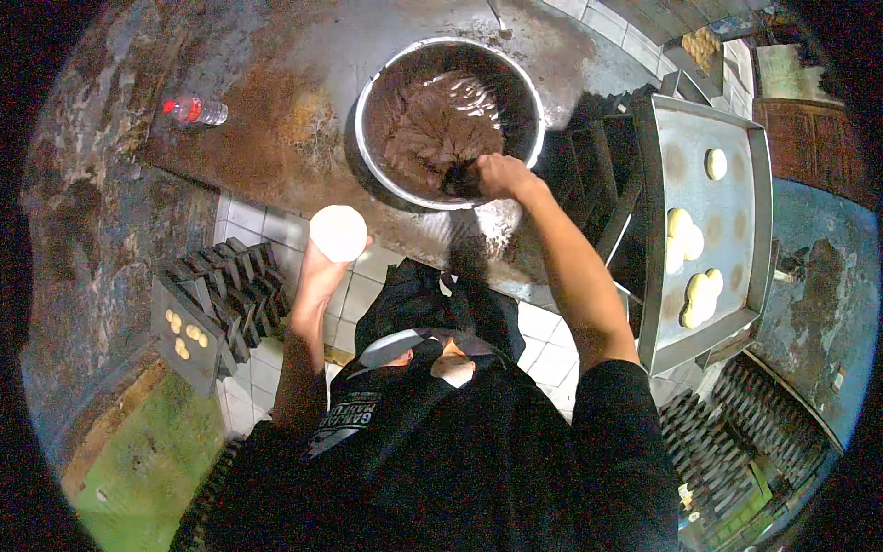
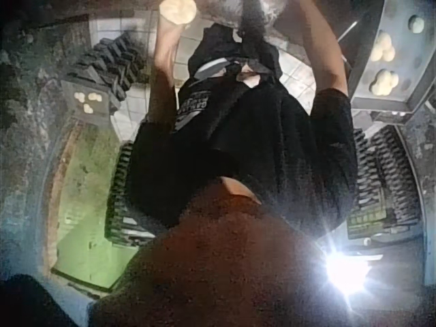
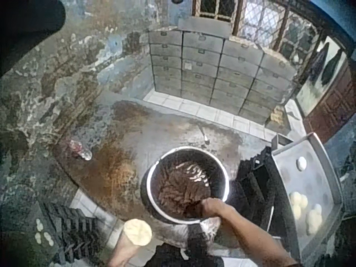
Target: The person uses a spoon to scoop chocolate filling from a bowl, places it onto pieces of dough, and shapes the dough into balls before arranging them on a metal tray.
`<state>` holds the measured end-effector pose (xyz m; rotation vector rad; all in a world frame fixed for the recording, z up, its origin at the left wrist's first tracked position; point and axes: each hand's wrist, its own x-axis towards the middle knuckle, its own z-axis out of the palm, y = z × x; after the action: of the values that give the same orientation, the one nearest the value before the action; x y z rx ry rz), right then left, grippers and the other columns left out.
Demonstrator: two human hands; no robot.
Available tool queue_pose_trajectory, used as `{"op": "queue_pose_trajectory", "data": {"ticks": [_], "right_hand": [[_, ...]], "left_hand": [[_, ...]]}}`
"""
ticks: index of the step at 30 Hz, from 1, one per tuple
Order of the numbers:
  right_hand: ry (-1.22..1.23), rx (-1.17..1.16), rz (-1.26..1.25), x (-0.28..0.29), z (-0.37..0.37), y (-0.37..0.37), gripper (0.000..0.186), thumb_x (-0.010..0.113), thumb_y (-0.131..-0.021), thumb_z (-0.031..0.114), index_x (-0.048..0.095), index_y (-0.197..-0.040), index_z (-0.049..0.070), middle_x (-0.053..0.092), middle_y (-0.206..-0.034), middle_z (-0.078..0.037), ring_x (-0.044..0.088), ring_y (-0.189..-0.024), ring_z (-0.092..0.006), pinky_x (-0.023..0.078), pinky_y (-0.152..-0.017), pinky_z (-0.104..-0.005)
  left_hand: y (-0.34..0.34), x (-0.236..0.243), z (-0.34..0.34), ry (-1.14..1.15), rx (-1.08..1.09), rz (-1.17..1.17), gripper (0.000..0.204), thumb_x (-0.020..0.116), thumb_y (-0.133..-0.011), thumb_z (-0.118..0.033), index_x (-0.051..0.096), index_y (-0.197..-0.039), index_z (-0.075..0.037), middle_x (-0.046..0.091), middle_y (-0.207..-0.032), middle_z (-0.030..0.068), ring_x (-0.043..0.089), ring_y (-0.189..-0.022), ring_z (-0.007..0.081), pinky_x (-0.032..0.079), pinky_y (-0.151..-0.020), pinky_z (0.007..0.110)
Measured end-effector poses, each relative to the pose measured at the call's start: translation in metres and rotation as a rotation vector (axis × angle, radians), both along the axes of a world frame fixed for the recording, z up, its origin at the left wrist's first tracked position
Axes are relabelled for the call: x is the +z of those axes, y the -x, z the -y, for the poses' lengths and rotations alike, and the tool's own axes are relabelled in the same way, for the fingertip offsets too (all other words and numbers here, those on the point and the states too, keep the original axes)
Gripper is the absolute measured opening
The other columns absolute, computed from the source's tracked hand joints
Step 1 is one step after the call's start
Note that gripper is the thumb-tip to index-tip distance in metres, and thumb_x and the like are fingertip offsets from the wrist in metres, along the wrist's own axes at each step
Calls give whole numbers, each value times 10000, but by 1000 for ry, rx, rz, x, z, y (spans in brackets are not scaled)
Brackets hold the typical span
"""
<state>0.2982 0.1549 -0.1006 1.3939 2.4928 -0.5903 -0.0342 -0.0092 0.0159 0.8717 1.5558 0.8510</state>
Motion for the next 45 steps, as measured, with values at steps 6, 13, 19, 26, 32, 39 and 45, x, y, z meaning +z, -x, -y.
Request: {"op": "queue_pose_trajectory", "data": {"ticks": [6, 13, 19, 26, 32, 39, 45], "right_hand": [[628, -95, -754, 112, 22, 17, 268, 594, -1035, 83, 733, -1261, 43, 758, -1171, -148, 694, -1106, -246, 526, -1002, -366], [-246, -281, -597, 169, 140, 69, 681, 678, -749, -83, 674, -1368, 199, 618, -1136, -133, 644, -1008, -349, 558, -887, -447], [-306, -688, -744, 73, 210, 31, 533, 658, -816, -90, 660, -1317, 93, 609, -1113, -205, 645, -1009, -403, 553, -878, -467], [-92, -669, -526, 25, 218, -38, 672, 876, -822, 255, 585, -1374, 4, 609, -1255, -241, 626, -1150, -434, 518, -1004, -467], [-95, -402, -934, 232, 136, 24, 818, 944, -730, 336, 595, -1419, 66, 600, -1277, -183, 604, -1194, -342, 504, -1009, -465], [102, -621, -1177, 244, 138, 11, 317, 864, -850, 189, 772, -1093, 7, 675, -988, -75, 671, -947, -185, 558, -820, -337], [-17, -479, -1077, 292, 141, 19, 903, 908, -784, 269, 490, -1569, 114, 599, -1284, -164, 633, -1129, -279, 516, -1008, -409]], "left_hand": [[-10, -26, -23, -195, -241, -234, 392, 851, -778, -131, 691, -1118, -19, 777, -1030, 148, 757, -976, 247, 582, -877, 383], [-54, 13, -63, -474, -308, -68, 327, 859, -774, -95, 711, -1061, -41, 769, -927, 66, 732, -855, 181, 577, -800, 343], [-57, -29, -64, -335, -192, -102, 393, 867, -818, -125, 698, -1149, 6, 760, -1059, 114, 721, -999, 187, 556, -927, 340], [-77, 17, -85, -407, -744, -67, 291, 818, -811, -135, 736, -1052, 7, 776, -984, 146, 749, -908, 243, 574, -855, 372], [-101, 53, -95, -364, -1069, -16, 418, 875, -746, -200, 725, -1084, -6, 770, -1011, 110, 718, -900, 184, 569, -854, 363], [-99, 105, -89, -190, -1014, 348, 512, 868, -829, -160, 629, -1263, -32, 701, -1155, 50, 649, -1068, 133, 530, -929, 328], [-100, 113, -62, -210, -658, 533, 379, 752, -962, -217, 616, -1258, -23, 694, -1142, 41, 650, -1070, 135, 519, -944, 301]]}}
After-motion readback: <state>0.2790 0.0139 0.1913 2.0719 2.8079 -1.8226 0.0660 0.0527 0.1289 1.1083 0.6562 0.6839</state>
